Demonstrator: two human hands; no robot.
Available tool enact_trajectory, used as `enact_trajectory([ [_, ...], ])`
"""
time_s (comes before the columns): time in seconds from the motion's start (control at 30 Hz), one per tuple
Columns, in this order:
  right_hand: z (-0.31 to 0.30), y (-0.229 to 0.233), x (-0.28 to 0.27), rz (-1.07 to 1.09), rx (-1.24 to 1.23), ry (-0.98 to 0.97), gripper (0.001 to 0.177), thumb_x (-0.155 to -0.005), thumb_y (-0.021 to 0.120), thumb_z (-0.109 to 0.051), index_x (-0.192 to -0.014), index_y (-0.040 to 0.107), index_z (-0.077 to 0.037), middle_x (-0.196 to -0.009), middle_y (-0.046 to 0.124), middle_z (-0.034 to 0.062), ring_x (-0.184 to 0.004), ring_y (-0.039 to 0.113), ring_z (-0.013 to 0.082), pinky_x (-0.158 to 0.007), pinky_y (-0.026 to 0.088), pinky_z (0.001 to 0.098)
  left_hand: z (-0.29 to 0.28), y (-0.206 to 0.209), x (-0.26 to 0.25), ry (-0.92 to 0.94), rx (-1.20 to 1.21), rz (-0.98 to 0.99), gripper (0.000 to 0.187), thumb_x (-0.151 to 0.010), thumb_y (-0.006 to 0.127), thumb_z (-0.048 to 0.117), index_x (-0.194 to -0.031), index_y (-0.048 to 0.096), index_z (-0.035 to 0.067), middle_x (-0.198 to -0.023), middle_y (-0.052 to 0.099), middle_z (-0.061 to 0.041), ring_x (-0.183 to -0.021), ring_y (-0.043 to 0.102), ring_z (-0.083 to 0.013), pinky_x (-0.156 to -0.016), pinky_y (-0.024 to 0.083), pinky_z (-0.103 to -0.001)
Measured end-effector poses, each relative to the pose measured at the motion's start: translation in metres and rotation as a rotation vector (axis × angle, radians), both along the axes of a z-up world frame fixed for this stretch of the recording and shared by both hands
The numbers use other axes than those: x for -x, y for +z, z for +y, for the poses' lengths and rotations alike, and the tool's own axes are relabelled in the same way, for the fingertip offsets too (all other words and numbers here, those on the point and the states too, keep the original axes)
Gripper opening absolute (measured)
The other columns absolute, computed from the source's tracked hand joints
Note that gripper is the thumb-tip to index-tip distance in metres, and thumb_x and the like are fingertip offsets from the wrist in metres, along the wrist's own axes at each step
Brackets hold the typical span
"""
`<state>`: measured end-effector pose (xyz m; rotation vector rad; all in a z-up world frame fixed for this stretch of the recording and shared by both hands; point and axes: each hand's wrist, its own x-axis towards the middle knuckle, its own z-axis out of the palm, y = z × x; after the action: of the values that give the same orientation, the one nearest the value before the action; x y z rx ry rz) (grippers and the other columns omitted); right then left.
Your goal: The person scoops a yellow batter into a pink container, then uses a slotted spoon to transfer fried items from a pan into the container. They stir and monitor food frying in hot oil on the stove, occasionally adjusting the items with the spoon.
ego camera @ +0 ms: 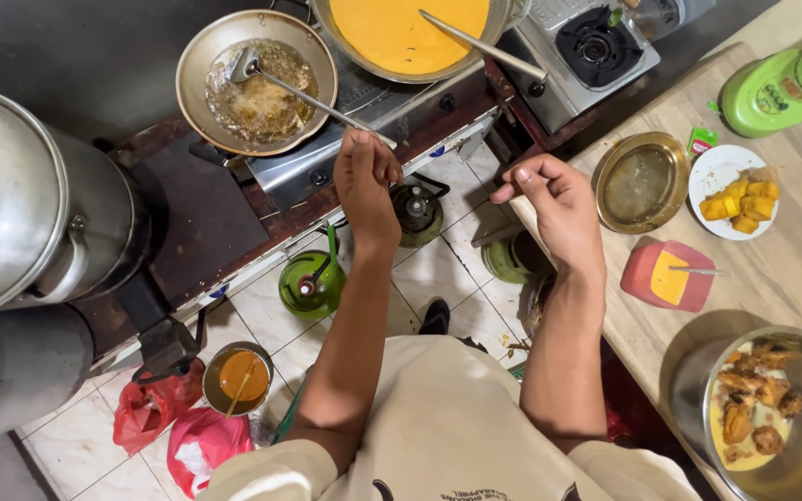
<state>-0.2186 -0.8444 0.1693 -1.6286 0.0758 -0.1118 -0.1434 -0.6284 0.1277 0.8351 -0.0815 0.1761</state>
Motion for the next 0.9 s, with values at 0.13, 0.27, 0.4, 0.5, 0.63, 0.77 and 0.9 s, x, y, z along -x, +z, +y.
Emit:
enact_trajectory([
  [0.13, 0.0022, 0.0011, 0.0013, 0.002, 0.003, -0.002, 0.018, -0.108, 0.058, -0.014, -0.104, 0.066, 0.001, -0.09, 0.071, 0.0073, -0.086, 0.069, 0.0134, -0.084, 0.054, 0.0275, 0.0016, -0.0025, 0.0013, 0.003, 0.006, 0.011, 0.034, -0.112, 0.047, 0.025, -0.082, 0.045, 0.011, -0.072, 0.036, 0.0, -0.065, 0.041, -0.0121, -0.065, 0.041, -0.029],
  [0.27, 0.0019, -0.0023, 0.0019, 0.001, 0.027, 0.001, 0.018, -0.108, 0.058, -0.014, -0.103, 0.066, 0.002, -0.09, 0.072, 0.0077, -0.086, 0.068, 0.0132, -0.085, 0.054, 0.0273, 0.0036, -0.0018, 0.0037, 0.007, 0.009, 0.02, 0.034, -0.112, 0.048, 0.025, -0.081, 0.045, 0.011, -0.071, 0.036, 0.001, -0.065, 0.041, -0.012, -0.065, 0.041, -0.029],
  [0.4, 0.0014, -0.0027, 0.0024, -0.01, 0.027, 0.006, 0.018, -0.108, 0.058, -0.013, -0.103, 0.066, 0.002, -0.09, 0.072, 0.0075, -0.086, 0.068, 0.013, -0.086, 0.054, 0.0274, 0.0041, 0.0001, 0.0046, 0.013, -0.003, 0.022, 0.034, -0.112, 0.049, 0.027, -0.081, 0.046, 0.011, -0.071, 0.036, 0.001, -0.065, 0.042, -0.0117, -0.065, 0.041, -0.028],
  [0.5, 0.0018, -0.0031, 0.0035, -0.013, 0.045, 0.002, 0.018, -0.108, 0.058, -0.013, -0.103, 0.066, 0.002, -0.09, 0.072, 0.0074, -0.086, 0.068, 0.013, -0.085, 0.054, 0.0275, 0.004, -0.0007, 0.0056, 0.013, -0.004, 0.021, 0.034, -0.112, 0.049, 0.028, -0.082, 0.047, 0.011, -0.071, 0.036, 0.001, -0.065, 0.042, -0.0116, -0.064, 0.041, -0.028],
  [0.63, 0.0031, -0.0017, 0.0054, -0.009, 0.05, -0.008, 0.018, -0.108, 0.058, -0.013, -0.102, 0.066, 0.002, -0.089, 0.071, 0.0069, -0.085, 0.068, 0.0128, -0.085, 0.053, 0.0273, 0.0042, -0.0016, 0.0063, 0.009, 0.001, 0.009, 0.034, -0.112, 0.049, 0.028, -0.082, 0.047, 0.011, -0.071, 0.036, 0.001, -0.065, 0.041, -0.0114, -0.064, 0.04, -0.028],
  [0.77, 0.0052, 0.0001, 0.0064, -0.013, 0.046, -0.014, 0.018, -0.108, 0.058, -0.013, -0.102, 0.066, 0.002, -0.089, 0.071, 0.007, -0.086, 0.068, 0.013, -0.085, 0.054, 0.0275, 0.0051, 0.0, 0.0074, 0.001, 0.008, 0.012, 0.034, -0.112, 0.049, 0.027, -0.082, 0.047, 0.011, -0.071, 0.036, 0.001, -0.065, 0.041, -0.0113, -0.064, 0.04, -0.028],
  [0.9, 0.0065, -0.0011, 0.0073, -0.026, 0.04, -0.011, 0.018, -0.108, 0.058, -0.013, -0.102, 0.066, 0.002, -0.091, 0.071, 0.007, -0.087, 0.068, 0.0132, -0.085, 0.054, 0.0278, 0.0068, 0.0012, 0.0081, 0.001, 0.006, 0.007, 0.034, -0.112, 0.047, 0.026, -0.082, 0.046, 0.011, -0.071, 0.035, 0.001, -0.065, 0.041, -0.0111, -0.064, 0.039, -0.028],
])
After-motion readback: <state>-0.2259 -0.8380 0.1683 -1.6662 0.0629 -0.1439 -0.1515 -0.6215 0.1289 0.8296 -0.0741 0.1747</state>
